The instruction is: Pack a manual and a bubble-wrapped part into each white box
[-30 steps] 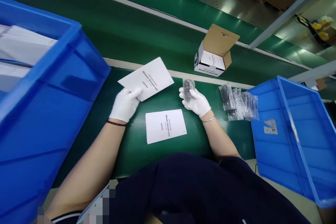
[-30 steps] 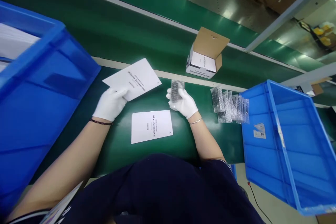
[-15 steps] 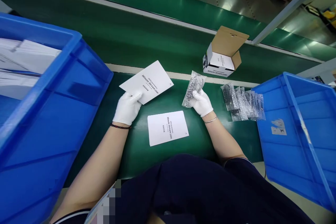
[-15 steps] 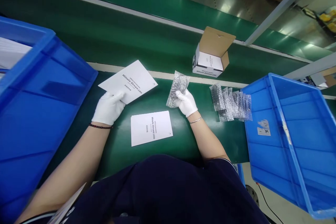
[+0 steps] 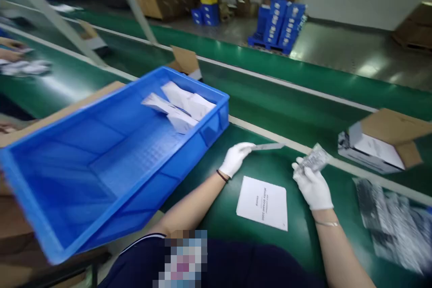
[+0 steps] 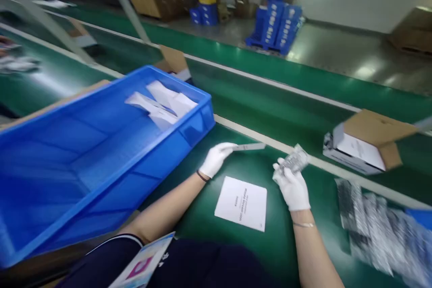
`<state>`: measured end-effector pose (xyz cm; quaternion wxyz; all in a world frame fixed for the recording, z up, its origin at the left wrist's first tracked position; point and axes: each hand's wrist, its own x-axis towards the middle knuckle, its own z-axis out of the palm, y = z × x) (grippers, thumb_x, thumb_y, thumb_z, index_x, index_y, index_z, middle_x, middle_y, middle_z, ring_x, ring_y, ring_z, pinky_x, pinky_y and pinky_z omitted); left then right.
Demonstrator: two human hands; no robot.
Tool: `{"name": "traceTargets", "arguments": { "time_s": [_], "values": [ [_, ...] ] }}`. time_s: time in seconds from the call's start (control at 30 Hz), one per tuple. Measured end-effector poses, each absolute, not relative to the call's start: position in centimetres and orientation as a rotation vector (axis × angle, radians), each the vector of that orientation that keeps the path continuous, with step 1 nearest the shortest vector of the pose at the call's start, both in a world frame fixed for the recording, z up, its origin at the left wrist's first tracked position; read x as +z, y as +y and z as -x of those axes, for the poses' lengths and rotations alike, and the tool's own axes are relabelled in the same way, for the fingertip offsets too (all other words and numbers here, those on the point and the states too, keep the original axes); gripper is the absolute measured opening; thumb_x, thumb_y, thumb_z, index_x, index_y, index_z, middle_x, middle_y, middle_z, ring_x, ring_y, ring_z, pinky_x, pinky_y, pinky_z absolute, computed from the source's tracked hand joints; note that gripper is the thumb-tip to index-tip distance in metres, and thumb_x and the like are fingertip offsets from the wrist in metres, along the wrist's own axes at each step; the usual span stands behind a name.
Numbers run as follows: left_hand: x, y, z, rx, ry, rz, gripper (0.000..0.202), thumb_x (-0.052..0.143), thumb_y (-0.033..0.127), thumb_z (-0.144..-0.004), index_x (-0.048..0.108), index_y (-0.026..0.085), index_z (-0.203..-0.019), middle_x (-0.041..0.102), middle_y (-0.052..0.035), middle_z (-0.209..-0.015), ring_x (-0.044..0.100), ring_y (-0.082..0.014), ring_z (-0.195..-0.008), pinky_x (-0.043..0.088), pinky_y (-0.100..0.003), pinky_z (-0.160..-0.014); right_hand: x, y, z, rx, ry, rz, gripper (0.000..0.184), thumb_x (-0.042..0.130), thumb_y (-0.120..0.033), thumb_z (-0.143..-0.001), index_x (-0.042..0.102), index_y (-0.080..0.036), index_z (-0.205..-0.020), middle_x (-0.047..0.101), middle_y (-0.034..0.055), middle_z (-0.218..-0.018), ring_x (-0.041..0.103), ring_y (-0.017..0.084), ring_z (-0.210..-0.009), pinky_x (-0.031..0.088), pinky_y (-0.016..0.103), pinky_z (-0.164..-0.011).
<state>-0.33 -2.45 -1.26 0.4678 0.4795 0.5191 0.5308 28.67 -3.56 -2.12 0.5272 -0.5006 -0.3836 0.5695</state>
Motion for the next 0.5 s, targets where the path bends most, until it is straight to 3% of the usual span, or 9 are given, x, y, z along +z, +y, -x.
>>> {"name": "traceTargets", "arguments": {
  "time_s": [0.07, 0.17, 0.33, 0.43, 0.5],
  "values": [
    [-1.1, -2.5, 0.2, 1.311, 1.257, -1.187, 0.02, 0.066, 0.043, -0.08, 0.077, 0.032, -0.093, 0.074, -0.0031, -0.112, 0.064, -0.0282, -0.116, 0.041, -0.047, -0.116, -2.2, -3.5, -28.7, 1.362, -0.848, 1.225, 0.036, 0.076, -0.042, -0.077, 0.067, -0.035, -0.111, 0.062, 0.0075, -0.138, 0.064, 0.032, -0.122, 0.055, 0.058, -0.1],
    [-1.4, -2.4, 0.1, 1.309, 1.247, -1.114, 0.021, 0.066, 0.04, -0.075, 0.077, 0.032, -0.091, 0.075, -0.0034, -0.107, 0.067, -0.0282, -0.105, 0.047, -0.048, -0.108, -2.1, -3.7, -28.6, 1.364, -0.844, 1.282, 0.032, 0.074, -0.045, -0.077, 0.069, -0.04, -0.108, 0.062, 0.0034, -0.138, 0.058, 0.032, -0.129, 0.046, 0.058, -0.112],
    [-2.4, -2.1, 0.1, 1.282, 1.224, -1.087, 0.029, 0.066, 0.041, -0.073, 0.078, 0.029, -0.096, 0.074, -0.0059, -0.102, 0.069, -0.0275, -0.092, 0.055, -0.046, -0.094, -1.9, -4.1, -29.2, 1.232, -1.178, 1.434, 0.029, 0.076, -0.038, -0.066, 0.073, -0.045, -0.094, 0.065, -0.0015, -0.13, 0.041, 0.03, -0.144, 0.057, 0.052, -0.101],
    [-2.4, -2.1, 0.2, 1.248, 1.272, -1.15, 0.028, 0.066, 0.042, -0.076, 0.077, 0.029, -0.098, 0.074, -0.0054, -0.106, 0.069, -0.0284, -0.1, 0.053, -0.045, -0.099, -2.7, -3.5, -30.3, 1.146, -1.357, 1.494, 0.031, 0.075, -0.033, -0.06, 0.074, -0.045, -0.088, 0.066, -0.0028, -0.125, 0.037, 0.03, -0.146, 0.06, 0.052, -0.096],
    [-2.0, -2.4, 0.2, 1.23, 1.303, -1.21, 0.031, 0.064, 0.041, -0.08, 0.077, 0.026, -0.104, 0.074, -0.0053, -0.115, 0.066, -0.0273, -0.11, 0.049, -0.042, -0.106, -3.5, -2.9, -31.0, 1.071, -1.45, 1.515, 0.031, 0.073, -0.034, -0.059, 0.075, -0.041, -0.09, 0.069, -0.0003, -0.122, 0.04, 0.036, -0.144, 0.054, 0.059, -0.106]
  ]
}}
